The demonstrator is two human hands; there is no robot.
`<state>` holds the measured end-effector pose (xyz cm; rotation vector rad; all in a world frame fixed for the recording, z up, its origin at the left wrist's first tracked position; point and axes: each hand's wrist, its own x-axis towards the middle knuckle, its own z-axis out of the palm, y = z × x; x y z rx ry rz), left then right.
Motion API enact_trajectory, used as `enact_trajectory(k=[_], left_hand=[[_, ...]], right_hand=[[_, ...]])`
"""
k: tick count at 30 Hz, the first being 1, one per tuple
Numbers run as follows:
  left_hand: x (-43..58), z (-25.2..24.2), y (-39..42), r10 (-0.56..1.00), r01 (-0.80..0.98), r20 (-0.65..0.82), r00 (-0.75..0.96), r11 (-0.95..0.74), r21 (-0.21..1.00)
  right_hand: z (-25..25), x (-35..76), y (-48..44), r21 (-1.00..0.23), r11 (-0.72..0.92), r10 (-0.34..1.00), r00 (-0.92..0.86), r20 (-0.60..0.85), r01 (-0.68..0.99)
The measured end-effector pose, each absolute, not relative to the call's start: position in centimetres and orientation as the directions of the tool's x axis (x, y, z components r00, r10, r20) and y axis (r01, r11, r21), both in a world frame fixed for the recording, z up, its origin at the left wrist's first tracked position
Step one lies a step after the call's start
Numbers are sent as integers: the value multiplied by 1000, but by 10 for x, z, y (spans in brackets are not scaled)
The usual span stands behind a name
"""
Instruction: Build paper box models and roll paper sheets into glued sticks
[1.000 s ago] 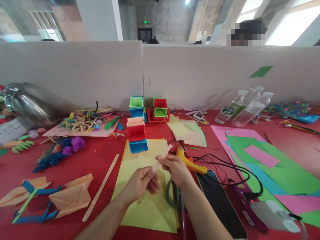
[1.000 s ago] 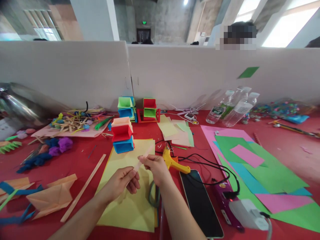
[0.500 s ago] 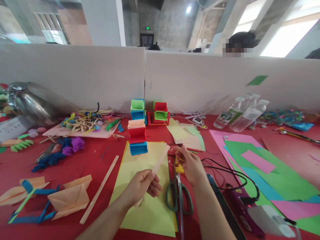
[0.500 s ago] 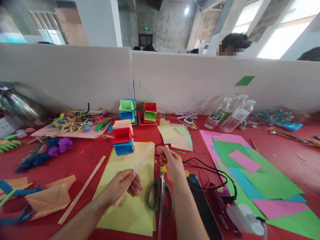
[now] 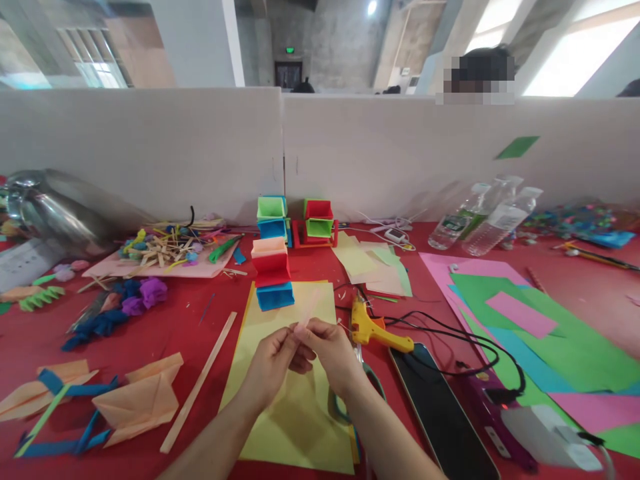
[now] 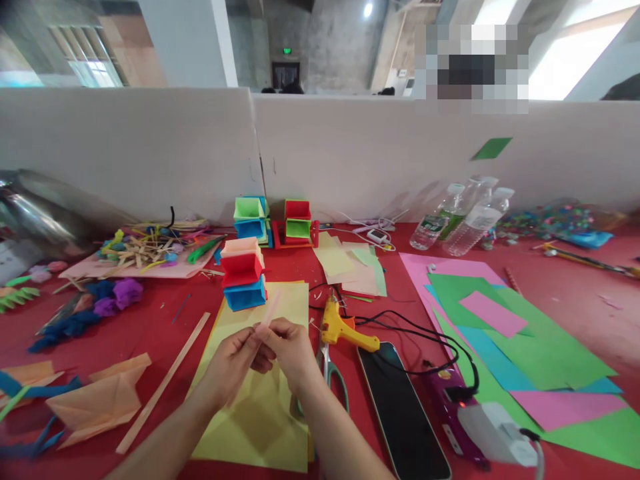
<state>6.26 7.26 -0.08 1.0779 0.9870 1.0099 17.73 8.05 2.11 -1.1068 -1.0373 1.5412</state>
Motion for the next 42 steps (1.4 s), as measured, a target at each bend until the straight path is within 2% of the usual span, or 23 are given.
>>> enact_trajectory(k=[9,16,19,23,26,36,40,42], left_hand=[[67,3,66,940,-49,-201,276,222,974],[70,1,61,921,-61,-226,317,257,964],[70,1,60,936,-108,-230,265,266,958],[69,1,63,961,-131,-192,198,220,967],[68,-1,65,955,-130,-186,232,220,967],[70,-4,64,875,-66,-261,408,313,947],[71,-11,62,830,-13,-316,460,362,932],[72,-15,61,822,-12,-327,467,376,927]], right_hand=[[13,198,100,-965,-83,972,193,-133,-250],[25,244,115,-966,41,907,415,-70,-254],[28,243,111,-977,15,937,344,-61,-215],[25,208,96,-989,-93,994,47,-99,-117],[23,193,91,-992,-95,995,13,-96,-78],[20,239,112,-979,65,920,391,-17,-196],[35,285,119,-949,241,753,656,52,-202],[42,299,121,-928,322,682,726,89,-188]])
